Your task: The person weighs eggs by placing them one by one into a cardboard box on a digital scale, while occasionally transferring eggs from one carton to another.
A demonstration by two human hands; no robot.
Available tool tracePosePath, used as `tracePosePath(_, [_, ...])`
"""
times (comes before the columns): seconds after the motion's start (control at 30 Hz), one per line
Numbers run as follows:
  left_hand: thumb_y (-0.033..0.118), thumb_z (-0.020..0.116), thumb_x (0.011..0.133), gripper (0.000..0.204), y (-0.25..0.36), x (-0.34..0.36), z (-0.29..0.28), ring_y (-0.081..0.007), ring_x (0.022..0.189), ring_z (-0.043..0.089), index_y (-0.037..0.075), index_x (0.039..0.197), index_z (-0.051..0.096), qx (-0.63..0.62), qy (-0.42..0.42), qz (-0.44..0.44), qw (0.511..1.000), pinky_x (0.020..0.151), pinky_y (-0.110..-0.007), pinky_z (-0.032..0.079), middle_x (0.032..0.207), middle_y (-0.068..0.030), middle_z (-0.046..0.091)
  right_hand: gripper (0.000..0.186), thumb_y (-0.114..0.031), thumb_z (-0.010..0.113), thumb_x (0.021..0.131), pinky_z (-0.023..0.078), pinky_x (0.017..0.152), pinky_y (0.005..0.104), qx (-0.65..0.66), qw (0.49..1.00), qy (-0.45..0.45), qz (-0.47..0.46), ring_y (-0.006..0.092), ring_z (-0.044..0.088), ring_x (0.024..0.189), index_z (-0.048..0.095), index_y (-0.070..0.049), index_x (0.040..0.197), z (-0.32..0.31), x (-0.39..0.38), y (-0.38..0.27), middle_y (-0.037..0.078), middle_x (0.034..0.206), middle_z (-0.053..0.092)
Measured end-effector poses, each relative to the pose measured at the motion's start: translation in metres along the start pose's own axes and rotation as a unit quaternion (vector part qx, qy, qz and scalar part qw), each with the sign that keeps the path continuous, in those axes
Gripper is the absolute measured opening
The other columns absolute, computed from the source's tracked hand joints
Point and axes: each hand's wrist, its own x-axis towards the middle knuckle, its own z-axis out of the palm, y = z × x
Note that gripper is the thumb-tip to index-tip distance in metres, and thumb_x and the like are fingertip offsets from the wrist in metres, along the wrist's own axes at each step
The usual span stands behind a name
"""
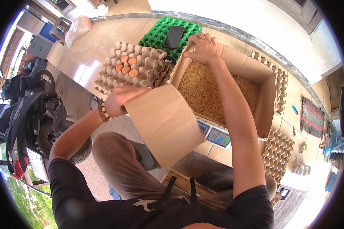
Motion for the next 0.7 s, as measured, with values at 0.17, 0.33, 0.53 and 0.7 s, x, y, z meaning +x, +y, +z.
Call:
tracePosePath(0.17, [0.009, 0.065, 0.086, 0.028, 0.019, -0.044, 0.008, -0.0282, 0.078, 0.070, 0.001, 0.114, 0.066, 0.228, 0.066, 0.068, 0.969, 0.066, -0.034, 0.055, 0.102, -0.0135, 0.071, 0.066, -0.054, 0.070, 0.062, 0.030, 0.101, 0.0417, 0.000, 0.999, 0.030, -0.012, 0.0255, 0.044, 0.120, 0.064, -0.021, 0.118, 0.008, -0.002, -0.005, 0.008, 0.121, 0.056])
tracePosePath(0.33, [0.006, 0.069, 0.088, 0.026, 0.048, -0.076, -0.053, -0.0222, 0.080, 0.069, -0.003, 0.111, 0.065, 0.107, 0.231, -0.274, 0.928, 0.072, -0.030, 0.054, 0.100, -0.0156, 0.071, 0.066, -0.054, 0.070, 0.063, 0.029, 0.099, 0.0411, 0.004, 1.000, 0.000, -0.007, 0.0254, 0.044, 0.119, 0.064, -0.022, 0.120, -0.002, -0.002, -0.008, 0.008, 0.119, 0.056])
tracePosePath(0.53, [0.007, 0.070, 0.088, 0.042, 0.069, -0.185, -0.006, -0.0190, 0.101, 0.062, -0.005, 0.125, 0.054, -0.154, 0.492, -0.411, 0.752, 0.087, -0.031, 0.049, 0.118, -0.0091, 0.064, 0.079, -0.057, 0.070, 0.066, 0.024, 0.111, 0.0474, -0.027, 0.999, -0.034, 0.025, 0.0306, 0.031, 0.137, 0.052, -0.027, 0.136, -0.011, -0.013, -0.013, 0.014, 0.140, 0.044])
tracePosePath(0.7, [0.011, 0.066, 0.089, 0.027, 0.089, -0.332, 0.104, -0.0170, 0.091, 0.065, -0.006, 0.110, 0.064, -0.256, 0.341, -0.564, 0.707, 0.080, -0.032, 0.051, 0.105, -0.0093, 0.070, 0.089, -0.053, 0.069, 0.077, 0.009, 0.121, 0.0544, -0.055, 0.995, 0.077, 0.004, 0.0375, 0.004, 0.149, 0.032, -0.018, 0.150, -0.028, -0.025, -0.015, 0.021, 0.159, 0.019])
